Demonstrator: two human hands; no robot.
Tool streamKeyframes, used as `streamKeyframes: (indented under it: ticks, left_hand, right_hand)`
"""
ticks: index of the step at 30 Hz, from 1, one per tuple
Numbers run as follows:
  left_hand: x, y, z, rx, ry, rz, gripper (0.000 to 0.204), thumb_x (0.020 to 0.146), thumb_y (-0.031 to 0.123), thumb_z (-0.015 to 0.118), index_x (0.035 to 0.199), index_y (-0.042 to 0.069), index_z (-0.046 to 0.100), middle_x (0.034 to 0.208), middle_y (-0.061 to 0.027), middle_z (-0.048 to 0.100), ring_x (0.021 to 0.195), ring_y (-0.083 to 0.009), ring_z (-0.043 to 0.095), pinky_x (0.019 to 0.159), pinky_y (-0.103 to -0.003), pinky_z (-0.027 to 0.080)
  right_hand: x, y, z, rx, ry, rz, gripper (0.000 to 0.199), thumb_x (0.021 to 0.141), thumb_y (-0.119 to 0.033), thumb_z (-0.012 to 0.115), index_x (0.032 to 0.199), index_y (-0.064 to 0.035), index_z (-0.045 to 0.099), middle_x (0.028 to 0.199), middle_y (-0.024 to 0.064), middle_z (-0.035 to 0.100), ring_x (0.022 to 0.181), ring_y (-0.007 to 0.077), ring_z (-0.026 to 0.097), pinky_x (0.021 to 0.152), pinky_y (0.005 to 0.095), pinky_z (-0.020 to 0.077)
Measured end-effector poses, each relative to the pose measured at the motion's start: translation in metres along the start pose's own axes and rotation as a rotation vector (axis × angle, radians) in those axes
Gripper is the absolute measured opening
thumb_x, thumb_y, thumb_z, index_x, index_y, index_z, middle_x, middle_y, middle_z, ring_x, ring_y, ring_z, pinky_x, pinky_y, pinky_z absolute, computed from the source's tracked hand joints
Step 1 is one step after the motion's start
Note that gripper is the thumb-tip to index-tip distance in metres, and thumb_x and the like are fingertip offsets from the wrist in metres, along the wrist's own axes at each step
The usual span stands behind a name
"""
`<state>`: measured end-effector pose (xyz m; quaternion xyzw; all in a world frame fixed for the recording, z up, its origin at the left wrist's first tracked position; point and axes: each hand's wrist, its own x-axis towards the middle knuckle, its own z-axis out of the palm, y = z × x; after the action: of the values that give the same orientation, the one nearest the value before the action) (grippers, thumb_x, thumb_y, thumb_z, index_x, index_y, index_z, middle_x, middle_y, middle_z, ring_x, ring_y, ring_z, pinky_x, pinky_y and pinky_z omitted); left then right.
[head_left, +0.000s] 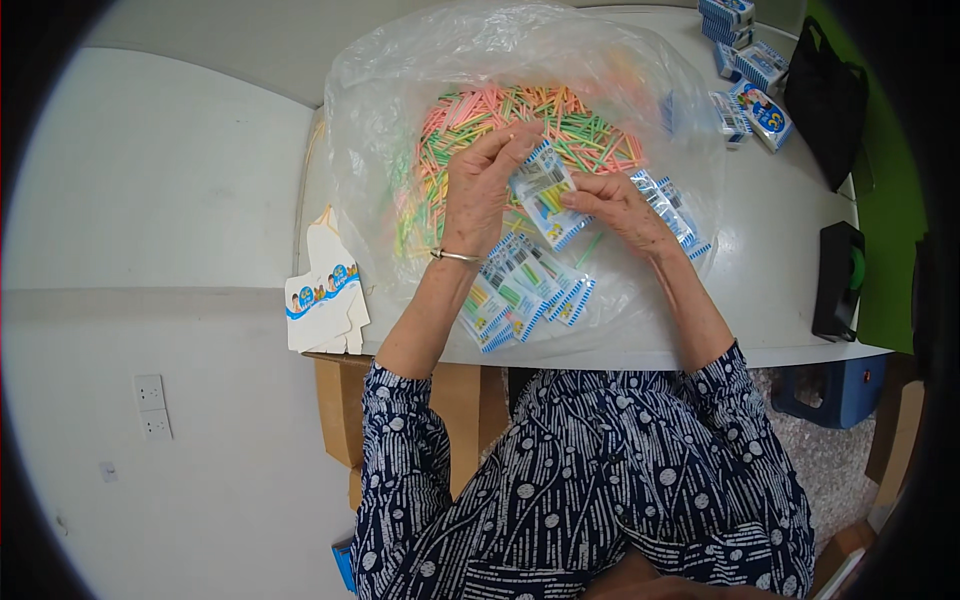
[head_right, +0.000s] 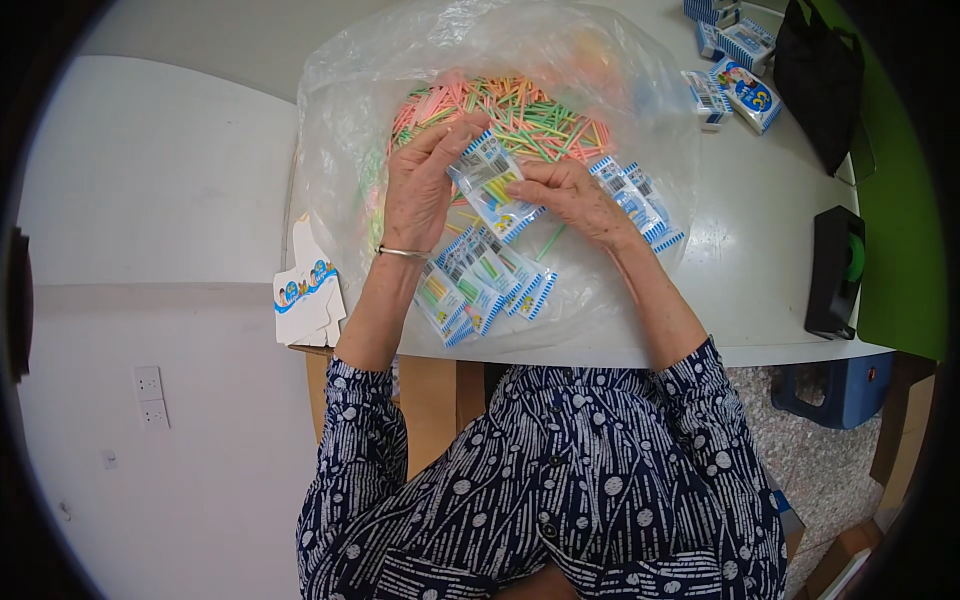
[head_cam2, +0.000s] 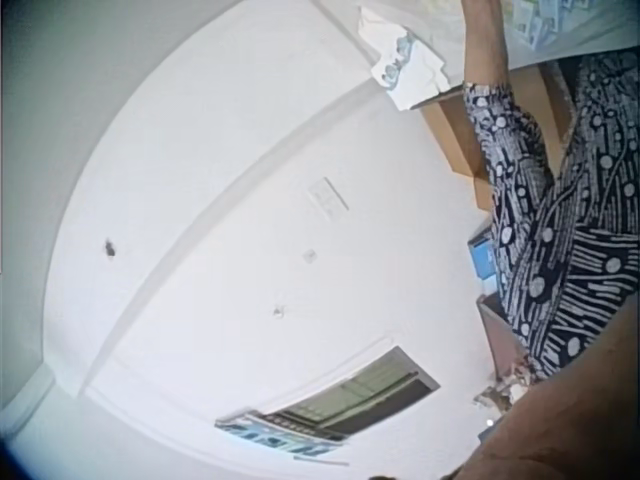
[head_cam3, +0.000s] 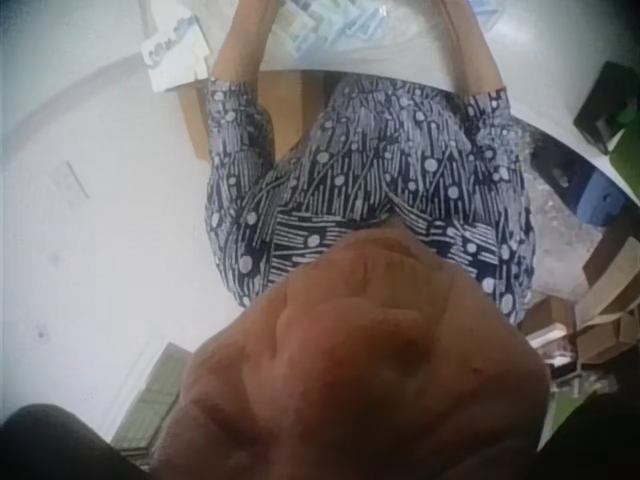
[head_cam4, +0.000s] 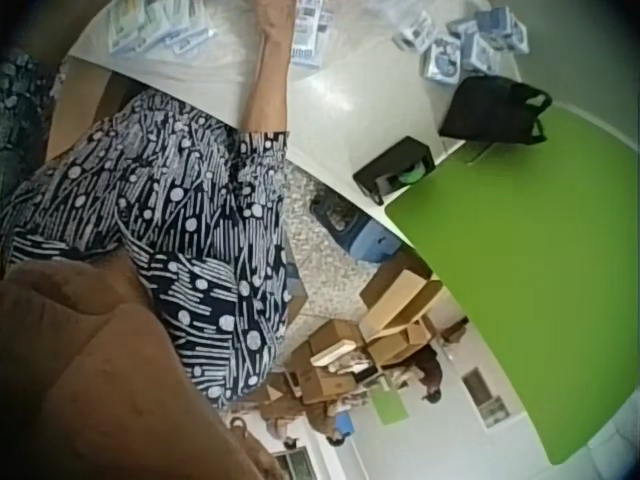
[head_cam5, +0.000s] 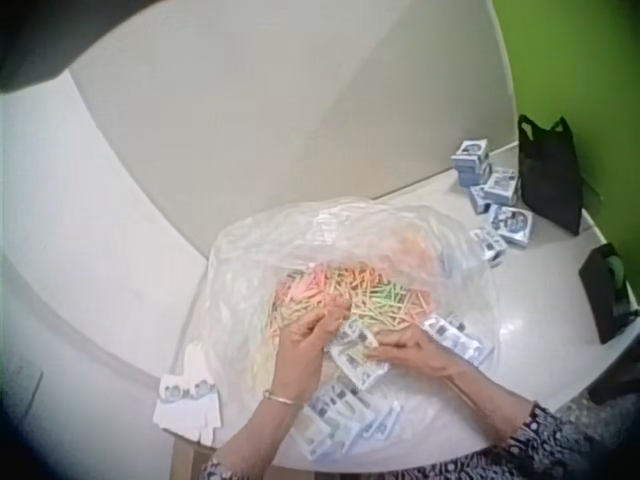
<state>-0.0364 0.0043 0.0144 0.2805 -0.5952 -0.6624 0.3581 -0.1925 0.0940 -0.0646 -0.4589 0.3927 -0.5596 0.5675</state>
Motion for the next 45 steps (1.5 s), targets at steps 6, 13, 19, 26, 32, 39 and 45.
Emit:
streamKeyframes:
  ticks: [6, 13, 19, 26, 32, 39, 45]
  left_hand:
    - [-0.003, 0.005, -0.001, 0.025, -0.078, -0.068, 0.028, 0.091, 0.018, 0.062, 0.110, -0.002, 0.066, 0.108, -0.0093, 0.066, 0.098, -0.0135, 0.060, 0.088, -0.027, 0.047]
    - [0.025, 0.023, -0.014, -0.119, 0.108, 0.170, 0.032, 0.092, 0.025, 0.061, 0.110, -0.001, 0.064, 0.100, -0.0048, 0.066, 0.100, -0.0116, 0.056, 0.086, -0.026, 0.045]
    - [0.010, -0.004, -0.016, 0.351, 0.074, 0.204, 0.030, 0.086, 0.017, 0.068, 0.110, 0.000, 0.063, 0.081, 0.0016, 0.058, 0.076, -0.0075, 0.051, 0.071, -0.023, 0.043]
    - [0.000, -0.017, -0.016, 0.487, -0.141, 0.085, 0.036, 0.085, -0.002, 0.064, 0.121, 0.001, 0.059, 0.100, -0.0037, 0.065, 0.088, -0.0092, 0.061, 0.078, -0.023, 0.051]
    - [-0.012, -0.002, -0.013, 0.550, -0.211, 0.121, 0.035, 0.085, 0.001, 0.064, 0.120, 0.004, 0.060, 0.109, -0.0018, 0.062, 0.095, -0.0081, 0.058, 0.078, -0.023, 0.050]
    - [-0.018, -0.008, -0.028, 0.609, -0.222, 0.121, 0.035, 0.086, 0.004, 0.064, 0.120, 0.004, 0.058, 0.104, -0.0017, 0.062, 0.091, -0.0086, 0.059, 0.078, -0.022, 0.049]
    - [-0.024, -0.009, -0.032, 0.397, -0.208, 0.094, 0.046, 0.084, 0.001, 0.066, 0.127, 0.002, 0.047, 0.104, -0.0043, 0.059, 0.095, -0.0100, 0.058, 0.080, -0.024, 0.050]
  right_hand:
    - [0.001, -0.002, 0.007, 0.080, 0.047, 0.007, 0.032, 0.092, -0.022, 0.061, 0.113, 0.0007, 0.064, 0.096, 0.0001, 0.066, 0.087, 0.0044, 0.056, 0.078, 0.0201, 0.0436]
    - [0.001, 0.001, 0.001, 0.146, 0.150, 0.013, 0.032, 0.091, -0.023, 0.062, 0.112, 0.0012, 0.065, 0.094, 0.0008, 0.067, 0.085, 0.0054, 0.058, 0.078, 0.0201, 0.0442]
    - [0.004, -0.002, 0.004, 0.100, 0.173, -0.048, 0.026, 0.090, -0.020, 0.063, 0.107, -0.0008, 0.066, 0.094, -0.0013, 0.066, 0.084, 0.0024, 0.056, 0.077, 0.0203, 0.0429]
    - [0.002, -0.005, 0.009, 0.066, 0.081, 0.049, 0.026, 0.088, -0.018, 0.065, 0.107, -0.0003, 0.066, 0.095, 0.0007, 0.067, 0.085, 0.0041, 0.058, 0.077, 0.0208, 0.0438]
    - [0.002, -0.007, 0.012, -0.014, 0.098, 0.101, 0.022, 0.085, -0.020, 0.068, 0.098, -0.0016, 0.068, 0.088, -0.0011, 0.066, 0.079, 0.0041, 0.056, 0.072, 0.0204, 0.0425]
    - [0.004, -0.008, 0.021, -0.065, 0.014, 0.124, 0.019, 0.079, -0.023, 0.074, 0.073, -0.0069, 0.065, 0.064, -0.0068, 0.051, 0.059, 0.0025, 0.041, 0.051, 0.0235, 0.0275]
    - [0.006, -0.007, 0.017, -0.244, -0.040, 0.229, 0.022, 0.082, -0.022, 0.072, 0.091, -0.0022, 0.071, 0.078, -0.0007, 0.067, 0.069, 0.0037, 0.055, 0.060, 0.0200, 0.0409]
